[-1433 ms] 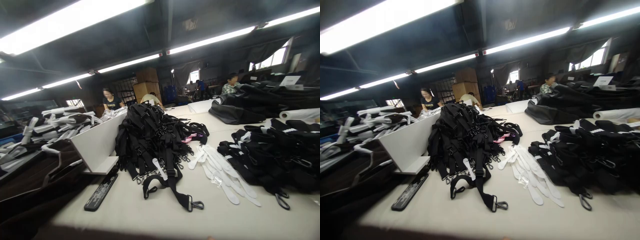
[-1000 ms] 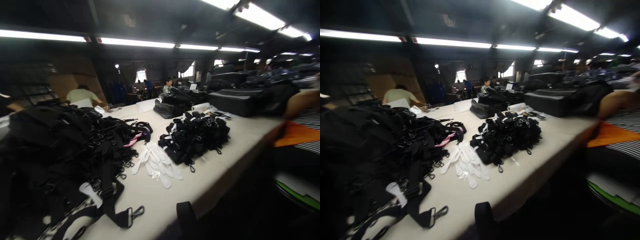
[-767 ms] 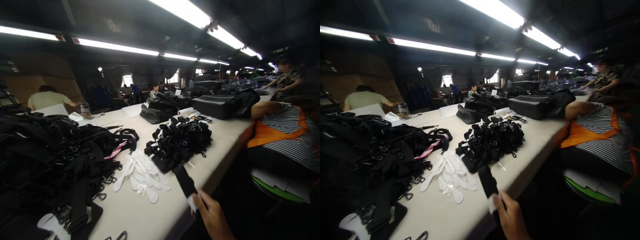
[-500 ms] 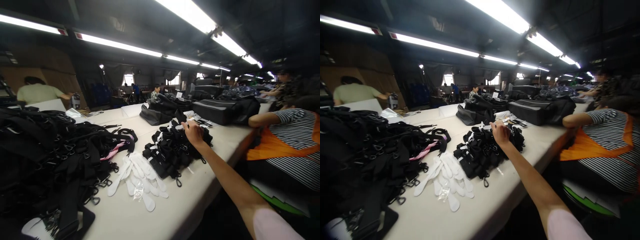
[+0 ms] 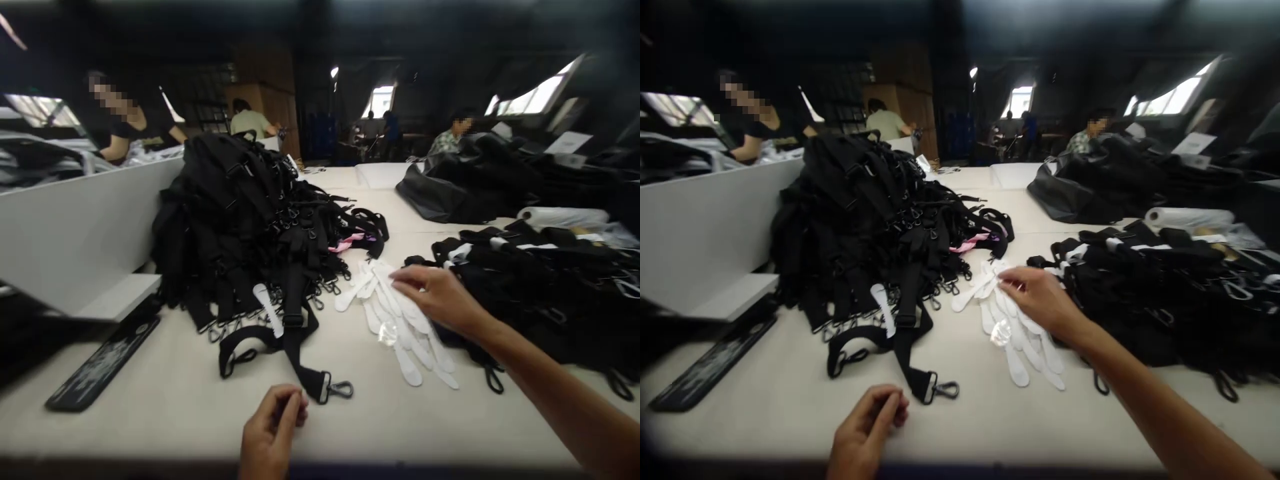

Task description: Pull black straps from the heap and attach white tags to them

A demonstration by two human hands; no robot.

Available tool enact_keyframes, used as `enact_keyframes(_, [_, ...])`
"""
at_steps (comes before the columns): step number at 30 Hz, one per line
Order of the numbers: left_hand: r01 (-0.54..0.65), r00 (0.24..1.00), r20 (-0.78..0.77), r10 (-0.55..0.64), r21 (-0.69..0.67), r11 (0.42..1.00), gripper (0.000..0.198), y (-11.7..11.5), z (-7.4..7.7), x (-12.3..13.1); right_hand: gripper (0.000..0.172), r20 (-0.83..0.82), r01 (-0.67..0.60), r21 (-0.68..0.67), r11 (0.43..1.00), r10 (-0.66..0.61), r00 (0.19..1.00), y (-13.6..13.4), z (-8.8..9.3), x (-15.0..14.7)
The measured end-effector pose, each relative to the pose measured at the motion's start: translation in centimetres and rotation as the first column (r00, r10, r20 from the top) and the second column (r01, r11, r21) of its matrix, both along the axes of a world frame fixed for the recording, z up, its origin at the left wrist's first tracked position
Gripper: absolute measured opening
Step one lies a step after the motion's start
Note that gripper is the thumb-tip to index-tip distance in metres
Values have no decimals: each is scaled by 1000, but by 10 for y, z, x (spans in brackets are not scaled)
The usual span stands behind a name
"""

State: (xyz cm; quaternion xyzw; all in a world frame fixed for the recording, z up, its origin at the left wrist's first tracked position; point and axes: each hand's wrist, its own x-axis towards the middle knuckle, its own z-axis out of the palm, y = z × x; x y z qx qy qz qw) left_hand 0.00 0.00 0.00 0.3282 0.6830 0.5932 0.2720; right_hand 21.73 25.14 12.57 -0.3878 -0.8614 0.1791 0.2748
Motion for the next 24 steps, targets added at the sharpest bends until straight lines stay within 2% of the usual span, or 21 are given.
enact_keyframes(1, [-15,1000,19,15,-1,1000,33,-1,0,-10,23,13,-155,-182,971,160,987,-26,-12,-24])
enact_keyframes(2, [-35,999,34,35,-6,999,34,-3,1,-20,27,38,-232,-290,929,253,967,-50,-26,-46])
enact_keyframes(3, [-70,997,42,71,-16,997,35,-6,2,-28,31,92,-252,-329,910,296,951,-72,-39,-66])
enact_keyframes(5, [-151,988,38,153,-39,988,36,-18,3,-41,33,250,-225,-275,935,295,922,-106,-66,-99])
enact_keyframes(8, [-176,984,24,178,-56,983,37,-40,-3,-51,34,399,-221,-116,968,249,882,-132,-96,-128])
enact_keyframes(10, [-140,990,14,141,-65,988,36,-53,-9,-56,19,356,-231,-100,968,252,900,-138,-101,-132])
enact_keyframes(11, [-106,994,-6,106,-68,992,33,-57,-12,-59,15,284,-230,-140,963,262,922,-140,-98,-129])
enact_keyframes(13, [-16,991,-134,12,-30,999,28,-55,-12,-64,20,77,-242,-271,932,271,959,-142,-81,-117])
enact_keyframes(14, [31,967,-252,-26,16,999,28,-49,-9,-66,22,-18,-235,-315,920,242,970,-143,-70,-109])
enact_keyframes(15, [83,919,-390,-51,64,995,31,-40,-4,-68,25,-88,-221,-333,917,203,975,-145,-59,-101])
enact_keyframes(17, [197,767,-638,-73,125,972,48,-10,12,-71,27,-166,-171,-336,926,121,979,-151,-41,-91])
enact_keyframes(19, [325,608,-779,-155,66,943,68,31,30,-75,29,-226,-135,-386,912,48,973,-158,-36,-91])
enact_keyframes(20, [386,517,-830,-209,8,922,77,53,38,-78,29,-276,-148,-443,884,22,961,-162,-39,-94])
enact_keyframes(21, [447,398,-877,-270,-71,892,81,76,44,-81,30,-337,-176,-502,847,-4,941,-166,-44,-99])
enact_keyframes(22, [499,314,-897,-311,-122,858,81,98,49,-85,31,-400,-208,-551,808,-38,916,-170,-51,-105])
enact_keyframes(24, [582,168,-910,-379,-219,783,66,135,54,-94,31,-513,-265,-621,738,-126,849,-175,-68,-114])
